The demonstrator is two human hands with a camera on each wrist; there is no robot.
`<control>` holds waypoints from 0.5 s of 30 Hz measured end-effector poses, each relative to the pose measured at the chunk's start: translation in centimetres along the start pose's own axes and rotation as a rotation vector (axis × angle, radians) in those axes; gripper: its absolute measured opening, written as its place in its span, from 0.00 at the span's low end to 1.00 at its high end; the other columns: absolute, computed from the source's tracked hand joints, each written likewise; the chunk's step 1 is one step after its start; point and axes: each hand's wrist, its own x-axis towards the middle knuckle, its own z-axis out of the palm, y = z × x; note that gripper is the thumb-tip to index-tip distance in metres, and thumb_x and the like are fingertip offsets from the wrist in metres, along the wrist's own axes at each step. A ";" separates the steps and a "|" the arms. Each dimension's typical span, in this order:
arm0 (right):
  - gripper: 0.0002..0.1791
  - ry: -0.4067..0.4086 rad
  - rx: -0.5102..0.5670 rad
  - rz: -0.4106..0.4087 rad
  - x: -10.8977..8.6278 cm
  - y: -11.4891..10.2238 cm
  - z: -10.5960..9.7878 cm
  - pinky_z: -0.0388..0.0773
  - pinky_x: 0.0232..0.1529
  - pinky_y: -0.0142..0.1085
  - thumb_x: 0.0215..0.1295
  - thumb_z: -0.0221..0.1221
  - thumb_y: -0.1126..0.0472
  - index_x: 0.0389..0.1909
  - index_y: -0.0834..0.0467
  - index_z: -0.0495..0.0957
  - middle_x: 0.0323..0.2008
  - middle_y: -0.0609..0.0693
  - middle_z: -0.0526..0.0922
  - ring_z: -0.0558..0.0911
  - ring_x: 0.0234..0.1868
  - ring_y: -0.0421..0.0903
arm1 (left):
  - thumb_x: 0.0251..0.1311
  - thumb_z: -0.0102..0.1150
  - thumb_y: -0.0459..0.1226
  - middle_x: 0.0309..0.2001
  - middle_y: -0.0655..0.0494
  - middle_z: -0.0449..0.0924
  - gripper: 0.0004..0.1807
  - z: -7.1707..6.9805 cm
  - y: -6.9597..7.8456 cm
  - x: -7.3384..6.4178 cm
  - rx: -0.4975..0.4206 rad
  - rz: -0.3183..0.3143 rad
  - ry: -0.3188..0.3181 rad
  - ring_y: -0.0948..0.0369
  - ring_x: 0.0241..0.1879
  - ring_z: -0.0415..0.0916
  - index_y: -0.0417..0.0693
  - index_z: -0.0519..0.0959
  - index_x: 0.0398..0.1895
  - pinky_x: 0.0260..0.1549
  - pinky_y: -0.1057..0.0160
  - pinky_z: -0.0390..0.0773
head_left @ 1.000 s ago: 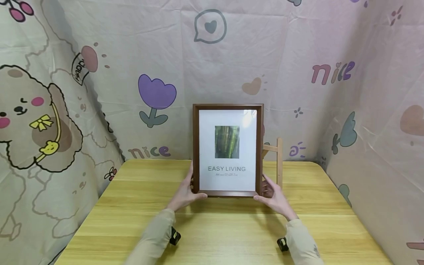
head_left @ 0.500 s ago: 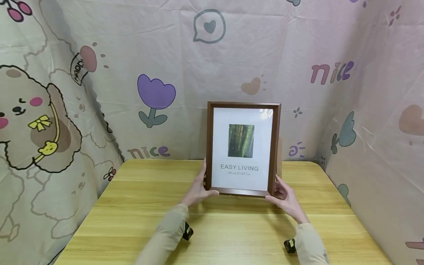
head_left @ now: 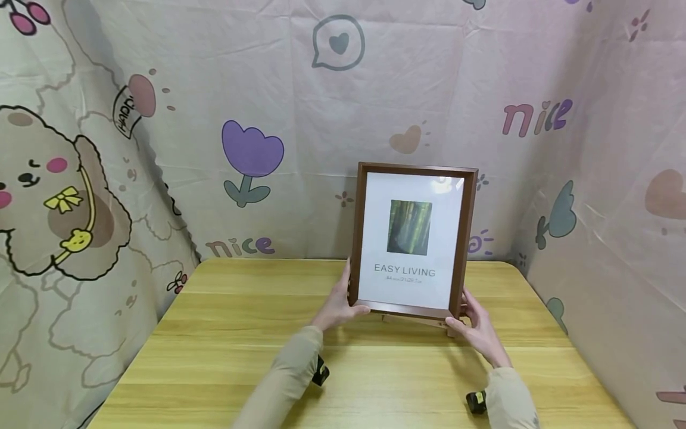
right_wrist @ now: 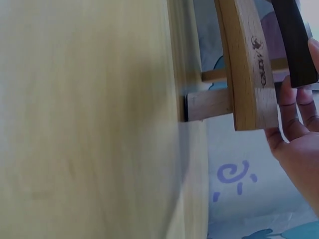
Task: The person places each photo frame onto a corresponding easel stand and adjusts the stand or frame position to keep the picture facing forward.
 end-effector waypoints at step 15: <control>0.47 0.065 0.096 0.020 -0.9 1.0 -0.9 0.77 0.47 0.18 0.62 0.59 0.80 0.80 0.63 0.47 0.51 0.34 0.75 0.77 0.47 0.29 | 0.51 0.75 0.32 0.76 0.35 0.59 0.60 2.6 0.2 1.4 -0.001 -0.032 0.004 0.41 0.68 0.67 0.39 0.42 0.81 0.66 0.41 0.74</control>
